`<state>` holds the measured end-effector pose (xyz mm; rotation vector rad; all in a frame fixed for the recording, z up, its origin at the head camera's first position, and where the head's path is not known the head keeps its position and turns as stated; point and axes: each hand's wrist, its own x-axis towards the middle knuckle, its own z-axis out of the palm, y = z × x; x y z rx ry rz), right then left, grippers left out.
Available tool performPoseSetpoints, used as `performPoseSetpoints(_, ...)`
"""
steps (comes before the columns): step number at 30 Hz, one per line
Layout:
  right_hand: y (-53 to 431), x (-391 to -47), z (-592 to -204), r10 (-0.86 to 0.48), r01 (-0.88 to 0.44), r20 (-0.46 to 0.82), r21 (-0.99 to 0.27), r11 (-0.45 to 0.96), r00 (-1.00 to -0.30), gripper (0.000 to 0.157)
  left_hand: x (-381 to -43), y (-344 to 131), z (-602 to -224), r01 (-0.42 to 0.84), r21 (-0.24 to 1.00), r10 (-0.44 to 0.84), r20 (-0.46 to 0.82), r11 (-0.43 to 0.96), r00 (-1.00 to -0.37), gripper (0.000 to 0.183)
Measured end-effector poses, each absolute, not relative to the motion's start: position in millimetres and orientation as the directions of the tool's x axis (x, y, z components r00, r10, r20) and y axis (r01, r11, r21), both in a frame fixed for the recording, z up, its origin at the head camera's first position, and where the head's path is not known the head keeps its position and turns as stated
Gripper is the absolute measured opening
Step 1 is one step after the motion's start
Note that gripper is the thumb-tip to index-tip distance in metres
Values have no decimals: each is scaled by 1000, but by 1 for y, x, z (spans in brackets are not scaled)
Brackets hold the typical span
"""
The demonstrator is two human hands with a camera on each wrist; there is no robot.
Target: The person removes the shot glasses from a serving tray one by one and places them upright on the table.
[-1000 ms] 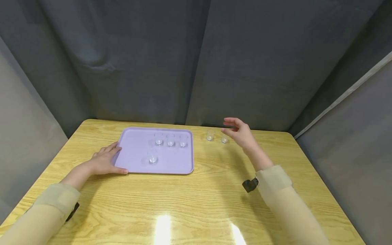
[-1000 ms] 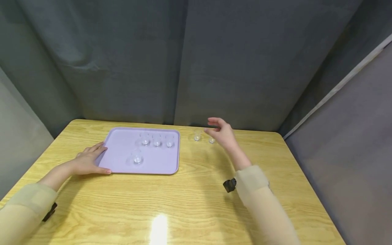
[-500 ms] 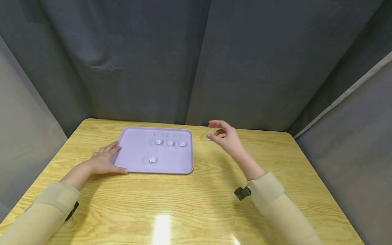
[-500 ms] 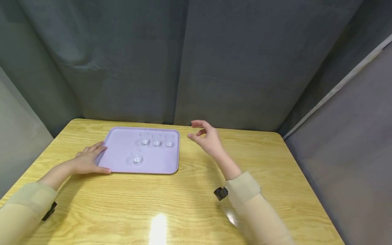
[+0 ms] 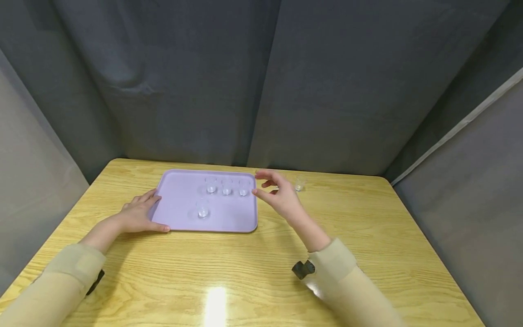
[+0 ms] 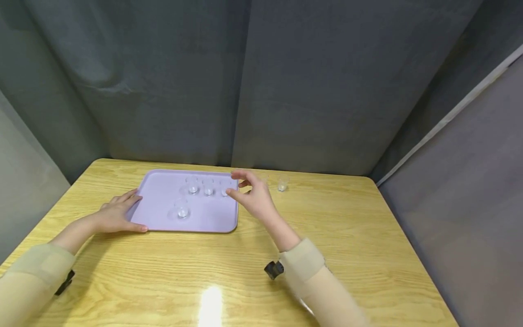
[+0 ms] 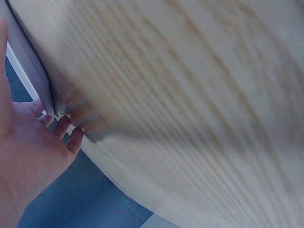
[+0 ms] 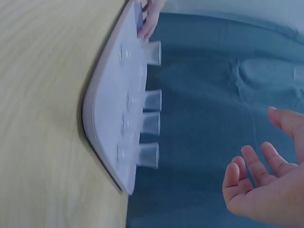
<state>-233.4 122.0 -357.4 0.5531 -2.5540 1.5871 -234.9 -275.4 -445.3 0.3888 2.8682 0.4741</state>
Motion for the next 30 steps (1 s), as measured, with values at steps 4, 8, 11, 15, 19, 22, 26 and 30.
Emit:
performPoseSetpoints(4,108,-230,-366,-258,-320,235,-874,365,-937,44,-235,-276,-447,224,336,289,-157,915,-944,120)
performPoseSetpoints(8,95,-227,-373,-267,-306,224,-896,323,-937,46,-235,-276,-447,224,337,289,-156,915,-945,120)
performPoseSetpoints(11,83,-226,-379,-283,-302,218,-904,301,-934,47,-235,-276,-446,227,335,291,-154,915,-944,119)
performPoseSetpoints(15,66,-222,-386,-321,-304,205,-904,300,-925,49,-234,-276,-445,227,336,291,-155,914,-944,119)
performPoseSetpoints(19,53,-222,-403,-353,-304,188,-901,308,-916,53,-234,-274,-445,222,341,288,-157,914,-945,119)
performPoseSetpoints(22,44,-221,-411,-384,-285,152,-904,320,-911,57,-234,-274,-445,221,339,286,-157,914,-945,119)
performPoseSetpoints(26,35,-222,-424,-419,-261,106,-906,333,-902,61,-234,-274,-445,221,342,287,-156,914,-945,119)
performPoseSetpoints(30,26,-227,-432,-429,-257,73,-885,389,-900,64,-235,-275,-446,221,348,288,-155,911,-945,119)
